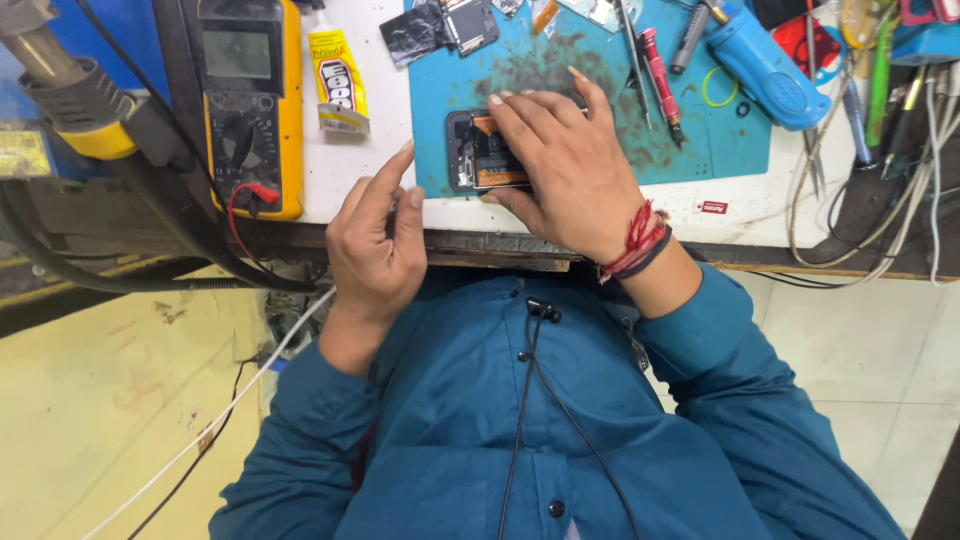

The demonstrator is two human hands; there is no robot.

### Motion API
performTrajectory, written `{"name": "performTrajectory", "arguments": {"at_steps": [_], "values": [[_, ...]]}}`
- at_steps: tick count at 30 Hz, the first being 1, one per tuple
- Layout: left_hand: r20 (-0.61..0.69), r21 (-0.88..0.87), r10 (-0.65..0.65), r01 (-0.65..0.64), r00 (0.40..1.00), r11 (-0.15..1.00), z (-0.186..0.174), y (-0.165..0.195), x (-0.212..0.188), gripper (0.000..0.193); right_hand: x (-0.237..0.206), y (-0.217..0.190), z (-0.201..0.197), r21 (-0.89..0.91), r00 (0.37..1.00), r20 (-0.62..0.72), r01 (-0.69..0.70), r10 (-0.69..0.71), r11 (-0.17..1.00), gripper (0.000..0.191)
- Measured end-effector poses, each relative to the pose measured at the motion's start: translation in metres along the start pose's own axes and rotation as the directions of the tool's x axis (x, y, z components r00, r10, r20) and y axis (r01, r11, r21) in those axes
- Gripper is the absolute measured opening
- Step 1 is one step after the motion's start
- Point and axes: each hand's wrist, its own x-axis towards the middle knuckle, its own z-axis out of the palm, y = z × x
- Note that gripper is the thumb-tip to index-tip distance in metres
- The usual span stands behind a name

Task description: The person repairs a smartphone at a workbench. They use a screwdriver to unscrew and pry open the phone's back cover, disconnect internal components, plug in a charging cable and power the phone on to test it, then handle the removed battery and continue working on the open device.

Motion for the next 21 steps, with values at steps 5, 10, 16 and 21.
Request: {"name": "performTrajectory", "arguments": {"at_steps": [5, 10, 16, 21], "values": [[0.036, -0.337, -0.202, 0.202, 0.979, 0.919, 0.011, -0.008, -0.007, 0.038, 0.016, 0.012, -0.01, -0.044, 0.997, 0.067, 0.047, -0.044, 0.998, 0.082], [0.1, -0.596, -0.218, 0.234, 0.971, 0.768, 0.011, -0.009, -0.009, 0.044, 0.014, 0.016, -0.013, 0.081, 0.994, -0.011, 0.112, -0.111, 0.99, 0.065], [0.212, -0.694, 0.036, 0.125, 0.977, 0.709, 0.006, 0.004, 0.025, 0.076, 0.006, 0.025, -0.039, 0.453, 0.982, -0.08, 0.191, -0.174, 0.871, 0.061], [0.353, -0.635, 0.271, 0.017, 0.895, 0.772, -0.009, 0.015, 0.056, 0.064, 0.005, 0.023, -0.056, 0.629, 0.964, -0.127, 0.261, -0.236, 0.732, 0.057]]}}
